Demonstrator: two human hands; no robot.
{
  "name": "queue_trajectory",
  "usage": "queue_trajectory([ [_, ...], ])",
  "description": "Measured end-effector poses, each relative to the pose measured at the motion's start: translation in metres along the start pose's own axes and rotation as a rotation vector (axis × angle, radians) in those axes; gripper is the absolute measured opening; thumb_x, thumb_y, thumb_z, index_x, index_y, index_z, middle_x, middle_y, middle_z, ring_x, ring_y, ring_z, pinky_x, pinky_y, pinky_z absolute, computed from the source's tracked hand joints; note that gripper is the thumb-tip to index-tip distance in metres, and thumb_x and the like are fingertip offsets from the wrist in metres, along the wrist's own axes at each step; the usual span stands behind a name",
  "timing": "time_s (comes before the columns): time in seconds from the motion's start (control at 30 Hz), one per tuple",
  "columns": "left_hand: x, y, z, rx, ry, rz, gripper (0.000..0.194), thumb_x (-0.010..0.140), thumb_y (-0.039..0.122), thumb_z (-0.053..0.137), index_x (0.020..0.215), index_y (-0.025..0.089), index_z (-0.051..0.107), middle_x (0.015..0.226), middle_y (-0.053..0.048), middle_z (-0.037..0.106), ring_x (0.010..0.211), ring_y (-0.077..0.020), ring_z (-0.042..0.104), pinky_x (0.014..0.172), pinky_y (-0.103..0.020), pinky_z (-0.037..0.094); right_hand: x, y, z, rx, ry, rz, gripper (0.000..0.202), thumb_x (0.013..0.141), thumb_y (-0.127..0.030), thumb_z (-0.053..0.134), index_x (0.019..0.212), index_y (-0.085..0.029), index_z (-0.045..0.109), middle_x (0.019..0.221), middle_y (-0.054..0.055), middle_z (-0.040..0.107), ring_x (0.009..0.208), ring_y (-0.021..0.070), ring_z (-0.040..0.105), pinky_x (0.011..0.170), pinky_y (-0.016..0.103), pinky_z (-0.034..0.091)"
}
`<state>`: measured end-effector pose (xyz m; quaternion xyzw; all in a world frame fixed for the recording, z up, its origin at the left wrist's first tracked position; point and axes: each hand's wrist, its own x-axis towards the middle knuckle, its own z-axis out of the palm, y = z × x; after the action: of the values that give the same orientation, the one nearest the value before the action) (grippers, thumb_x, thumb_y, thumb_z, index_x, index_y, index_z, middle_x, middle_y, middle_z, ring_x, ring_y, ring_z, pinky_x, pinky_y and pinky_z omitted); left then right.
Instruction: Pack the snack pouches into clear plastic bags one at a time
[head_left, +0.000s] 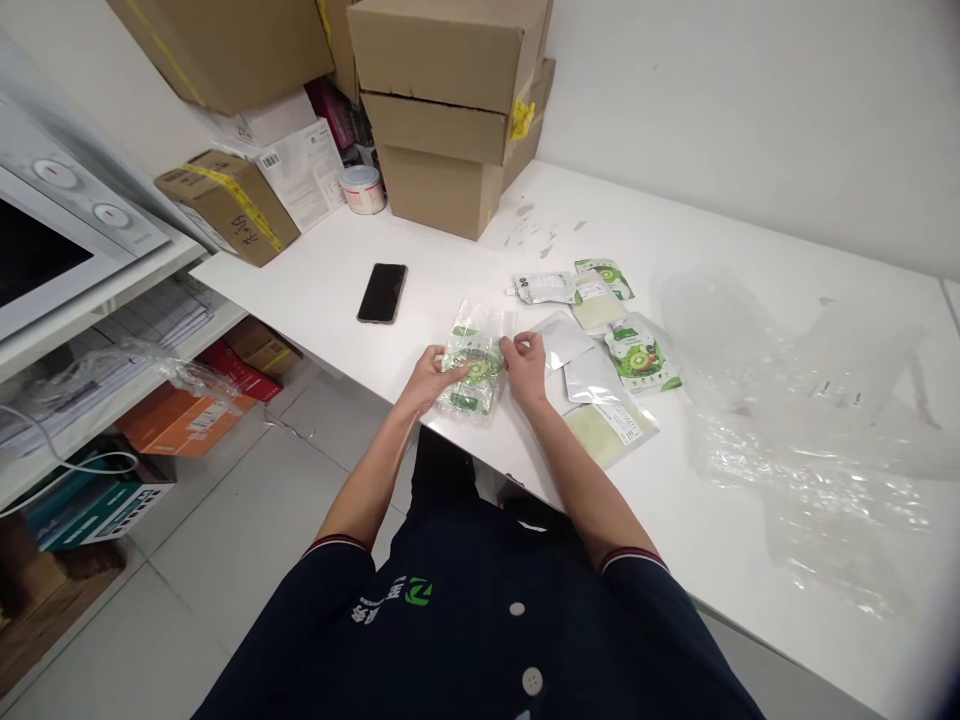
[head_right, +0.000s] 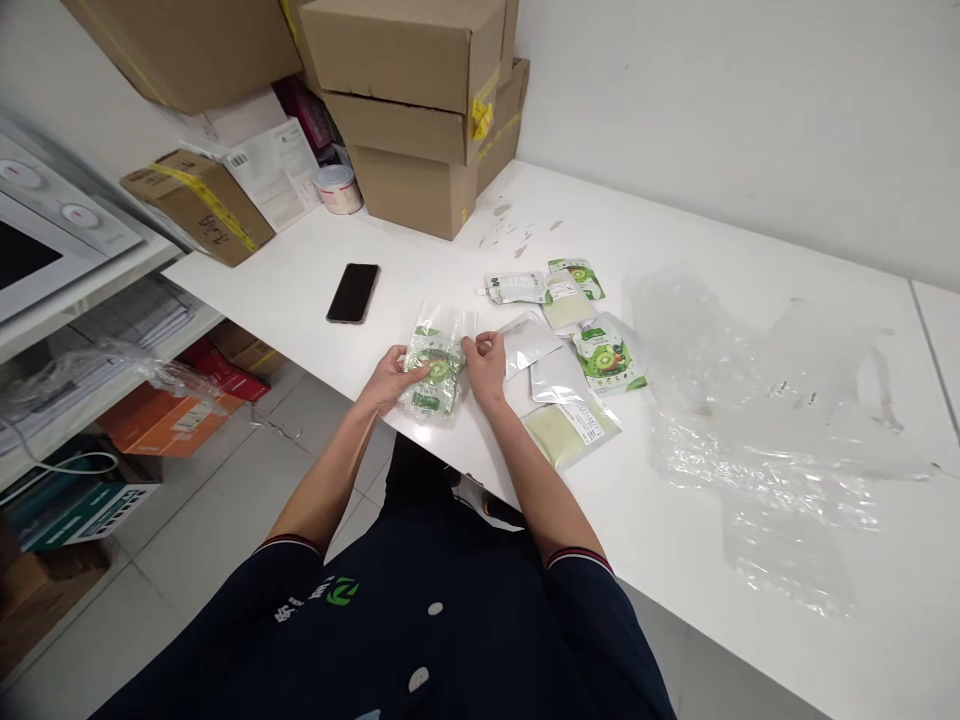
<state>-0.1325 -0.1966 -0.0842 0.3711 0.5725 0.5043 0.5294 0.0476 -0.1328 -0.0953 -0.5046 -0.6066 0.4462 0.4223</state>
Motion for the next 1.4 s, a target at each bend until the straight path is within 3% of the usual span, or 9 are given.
queue_trajectory([
  [0.1, 0.007, -0.001, 0.003, 0.048, -0.071, 0.115, 0.087, 0.068, 0.045, 0.084, 0.144, 0.029, 0.043, 0.119, -0.008, 0.067, 0.102, -0.0207, 0.065, 0.091, -0.035, 0.051, 0.001, -0.001, -0.001, 0.161, 0.151, -0.017, 0.023, 0.083, -0.039, 0.055, 0.091, -0.025, 0.038, 0.064, -0.008, 0.038, 0.056, 0.0113, 0.039, 0.056, 0.024, 0.035],
  [0.23, 0.026, 0.002, 0.006, 0.044, -0.116, 0.260, 0.053, 0.081, 0.051, 0.069, 0.126, 0.023, 0.066, 0.120, -0.008, 0.069, 0.103, -0.0204, 0.064, 0.091, -0.034, 0.051, 0.002, -0.005, -0.009, 0.147, 0.068, -0.095, 0.010, 0.084, -0.032, 0.053, 0.089, -0.023, 0.053, 0.061, -0.007, 0.032, 0.057, 0.0121, 0.034, 0.056, 0.026, 0.033],
  [0.43, 0.044, 0.011, 0.008, 0.184, -0.114, 0.287, 0.057, 0.075, 0.040, 0.074, 0.127, 0.019, 0.065, 0.126, -0.010, 0.067, 0.100, -0.0207, 0.065, 0.089, -0.036, 0.052, 0.011, -0.009, -0.022, 0.124, -0.135, 0.007, 0.053, 0.077, -0.038, 0.066, 0.126, -0.020, 0.059, 0.071, -0.004, 0.047, 0.066, 0.0140, 0.045, 0.068, 0.031, 0.044],
  [0.53, 0.050, 0.019, 0.002, 0.323, -0.136, 0.283, 0.061, 0.073, 0.034, 0.074, 0.131, 0.017, 0.062, 0.127, -0.010, 0.066, 0.105, -0.0219, 0.063, 0.092, -0.036, 0.051, 0.018, -0.015, -0.029, 0.032, -0.173, 0.052, 0.060, 0.071, -0.037, 0.071, 0.127, -0.016, 0.061, 0.074, -0.002, 0.054, 0.068, 0.0150, 0.049, 0.071, 0.034, 0.045],
  [0.73, 0.062, 0.033, -0.010, 0.516, -0.134, 0.196, 0.033, 0.068, 0.031, 0.074, 0.096, 0.014, 0.073, 0.083, -0.004, 0.070, 0.073, -0.0156, 0.061, 0.067, -0.028, 0.048, 0.024, -0.026, -0.033, -0.169, -0.205, 0.034, 0.020, 0.070, -0.034, 0.069, 0.079, -0.017, 0.065, 0.076, 0.002, 0.058, 0.071, 0.0163, 0.052, 0.068, 0.032, 0.043],
  [0.9, 0.065, 0.038, -0.013, 0.390, -0.119, 0.151, 0.021, 0.067, 0.032, 0.073, 0.072, 0.016, 0.060, 0.062, 0.004, 0.054, 0.057, -0.0100, 0.050, 0.056, -0.023, 0.040, 0.031, -0.021, -0.020, -0.129, -0.167, -0.046, 0.019, 0.077, -0.038, 0.061, 0.082, -0.020, 0.055, 0.077, 0.000, 0.055, 0.072, 0.0161, 0.051, 0.067, 0.030, 0.042],
  [1.03, 0.074, 0.037, -0.009, 0.378, 0.070, 0.174, 0.018, 0.079, 0.032, 0.063, 0.090, 0.019, 0.057, 0.070, 0.001, 0.059, 0.066, -0.0151, 0.057, 0.066, -0.028, 0.048, 0.046, -0.016, 0.006, -0.106, -0.116, 0.018, 0.027, 0.082, -0.039, 0.056, 0.103, -0.021, 0.054, 0.070, -0.003, 0.055, 0.068, 0.0167, 0.052, 0.069, 0.030, 0.043],
  [1.17, 0.078, 0.034, 0.001, 0.894, 0.352, 0.333, 0.033, 0.088, 0.023, 0.050, 0.120, 0.018, 0.056, 0.103, -0.012, 0.066, 0.103, -0.0272, 0.061, 0.093, -0.044, 0.047, 0.065, -0.022, 0.033, -0.358, -0.073, 0.095, 0.030, 0.090, -0.029, 0.049, 0.118, -0.018, 0.051, 0.095, 0.007, 0.065, 0.090, 0.0236, 0.060, 0.083, 0.036, 0.045],
  [1.4, 0.060, 0.014, 0.029, 1.304, 0.073, 0.368, 0.051, 0.100, 0.035, 0.029, 0.149, 0.025, 0.040, 0.156, -0.009, 0.038, 0.143, -0.0313, 0.033, 0.114, -0.055, 0.029, 0.082, -0.043, 0.039, -0.728, -0.127, 0.089, 0.027, 0.094, -0.023, 0.043, 0.119, -0.017, 0.053, 0.121, 0.020, 0.059, 0.115, 0.0333, 0.051, 0.092, 0.047, 0.045],
])
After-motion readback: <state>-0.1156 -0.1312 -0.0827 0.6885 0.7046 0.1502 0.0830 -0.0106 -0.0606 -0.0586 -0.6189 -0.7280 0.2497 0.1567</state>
